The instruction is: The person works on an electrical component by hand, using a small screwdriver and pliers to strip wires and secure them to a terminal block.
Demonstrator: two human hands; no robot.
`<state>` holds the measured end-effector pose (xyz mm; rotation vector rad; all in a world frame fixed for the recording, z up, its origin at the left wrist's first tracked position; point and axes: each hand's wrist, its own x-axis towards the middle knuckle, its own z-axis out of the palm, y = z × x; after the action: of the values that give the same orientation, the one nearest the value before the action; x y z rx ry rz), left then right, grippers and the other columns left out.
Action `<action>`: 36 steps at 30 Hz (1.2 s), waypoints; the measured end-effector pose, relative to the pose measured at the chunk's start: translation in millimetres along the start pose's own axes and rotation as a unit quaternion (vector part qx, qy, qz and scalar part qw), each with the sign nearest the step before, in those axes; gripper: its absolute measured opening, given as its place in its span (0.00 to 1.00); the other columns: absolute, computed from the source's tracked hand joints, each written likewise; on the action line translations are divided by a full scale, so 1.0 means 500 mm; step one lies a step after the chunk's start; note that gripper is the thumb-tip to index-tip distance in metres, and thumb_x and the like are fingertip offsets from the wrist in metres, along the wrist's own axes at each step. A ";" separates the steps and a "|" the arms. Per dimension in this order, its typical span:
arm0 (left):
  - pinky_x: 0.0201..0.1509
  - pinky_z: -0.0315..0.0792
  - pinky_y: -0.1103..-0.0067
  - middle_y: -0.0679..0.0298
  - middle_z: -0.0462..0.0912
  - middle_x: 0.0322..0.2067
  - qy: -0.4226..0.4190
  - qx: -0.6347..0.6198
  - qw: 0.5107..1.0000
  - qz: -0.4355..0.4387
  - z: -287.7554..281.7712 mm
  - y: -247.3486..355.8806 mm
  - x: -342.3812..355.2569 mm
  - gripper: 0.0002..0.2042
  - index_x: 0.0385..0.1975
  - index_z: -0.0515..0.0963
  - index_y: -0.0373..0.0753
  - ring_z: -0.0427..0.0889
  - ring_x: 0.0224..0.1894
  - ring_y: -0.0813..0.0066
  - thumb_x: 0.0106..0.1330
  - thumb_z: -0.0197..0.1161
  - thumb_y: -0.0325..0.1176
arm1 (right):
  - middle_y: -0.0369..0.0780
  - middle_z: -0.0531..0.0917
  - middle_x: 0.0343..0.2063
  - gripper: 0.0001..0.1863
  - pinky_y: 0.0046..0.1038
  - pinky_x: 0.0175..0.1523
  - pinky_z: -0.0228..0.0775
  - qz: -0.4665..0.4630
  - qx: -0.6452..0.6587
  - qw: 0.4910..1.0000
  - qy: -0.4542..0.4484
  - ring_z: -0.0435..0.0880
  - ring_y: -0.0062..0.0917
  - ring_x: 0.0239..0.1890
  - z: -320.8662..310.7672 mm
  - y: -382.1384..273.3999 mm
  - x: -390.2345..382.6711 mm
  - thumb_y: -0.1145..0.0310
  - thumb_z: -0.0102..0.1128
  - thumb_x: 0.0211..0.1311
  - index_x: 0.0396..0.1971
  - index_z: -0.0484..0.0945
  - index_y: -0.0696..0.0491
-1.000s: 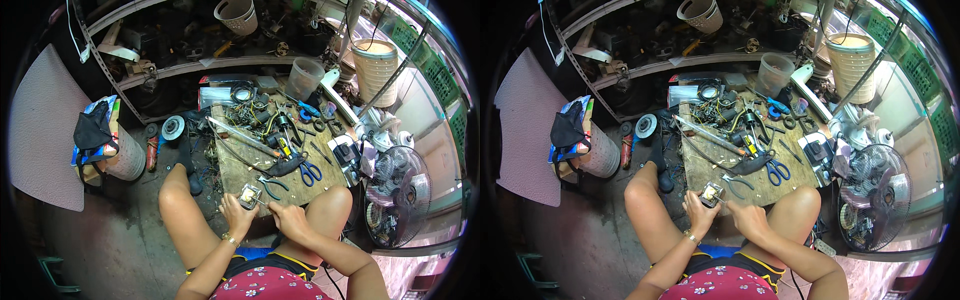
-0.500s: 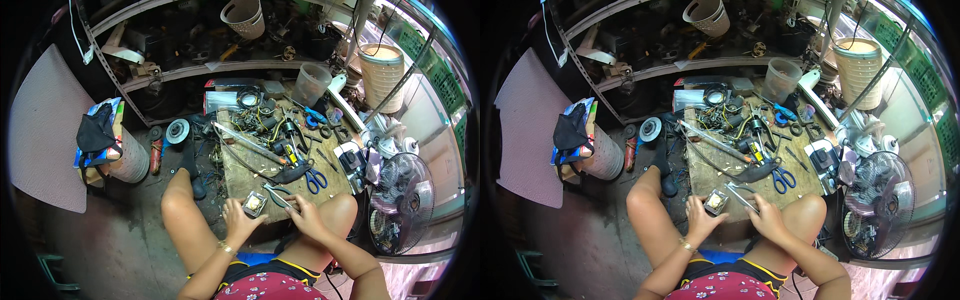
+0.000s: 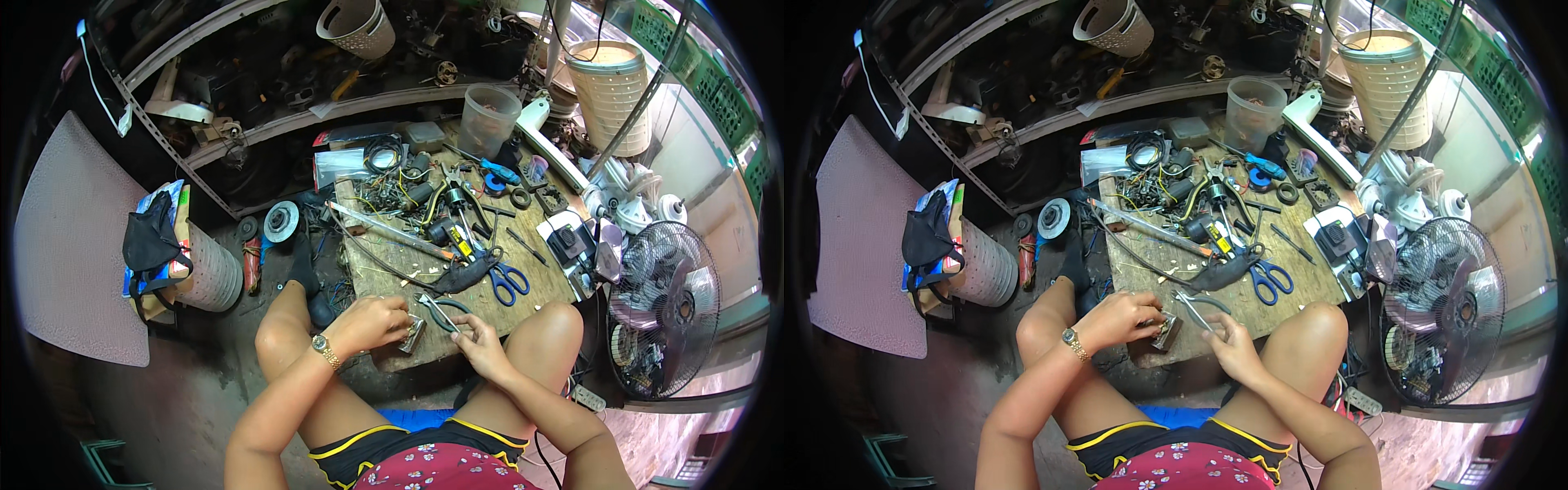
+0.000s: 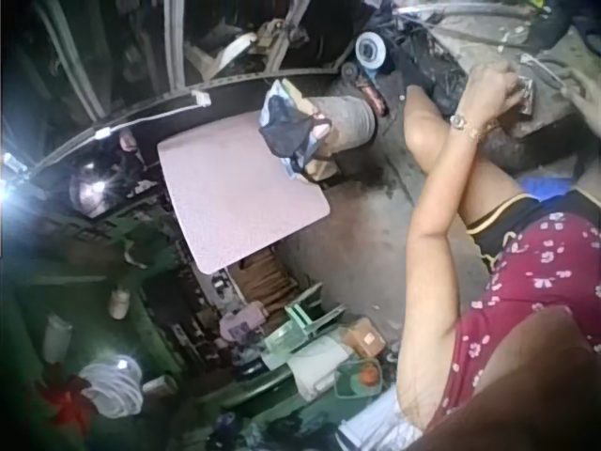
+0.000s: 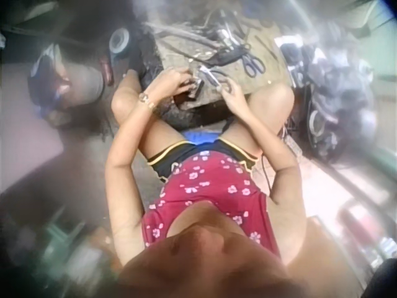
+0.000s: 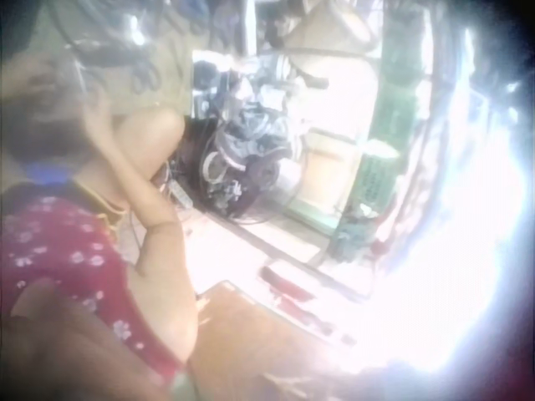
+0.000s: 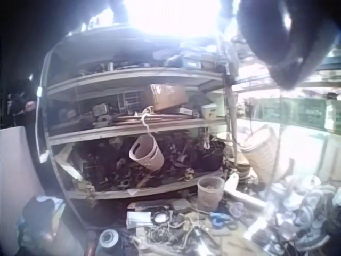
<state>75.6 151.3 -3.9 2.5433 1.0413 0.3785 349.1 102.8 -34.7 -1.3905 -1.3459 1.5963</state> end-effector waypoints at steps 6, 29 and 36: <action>0.34 0.79 0.70 0.63 0.80 0.32 0.086 0.051 0.995 0.010 0.056 -0.004 -0.019 0.08 0.32 0.80 0.40 0.84 0.31 0.64 0.60 0.71 0.34 | 0.36 0.77 0.17 0.15 0.29 0.28 0.64 -0.063 -0.214 0.975 0.007 0.74 0.20 0.20 -0.021 -0.028 0.003 0.71 0.59 0.70 0.54 0.80 0.56; 0.33 0.79 0.69 0.62 0.81 0.35 0.262 -0.110 0.948 -0.145 0.115 0.064 -0.059 0.06 0.32 0.81 0.38 0.84 0.31 0.60 0.61 0.71 0.30 | 0.40 0.82 0.18 0.17 0.32 0.30 0.67 -0.143 -0.396 0.884 -0.204 0.79 0.26 0.20 -0.108 -0.042 0.242 0.52 0.74 0.57 0.24 0.86 0.52; 0.33 0.78 0.67 0.59 0.79 0.31 0.262 -0.112 0.946 -0.157 0.117 0.050 -0.060 0.06 0.31 0.79 0.38 0.83 0.30 0.57 0.61 0.70 0.29 | 0.40 0.83 0.18 0.19 0.29 0.26 0.66 -0.239 -0.380 0.885 -0.120 0.80 0.26 0.18 -0.089 -0.002 0.220 0.53 0.80 0.51 0.22 0.85 0.54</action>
<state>92.5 99.8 -49.0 2.0674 1.4655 1.0510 363.7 216.3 -65.8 -1.1160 -2.4142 0.9440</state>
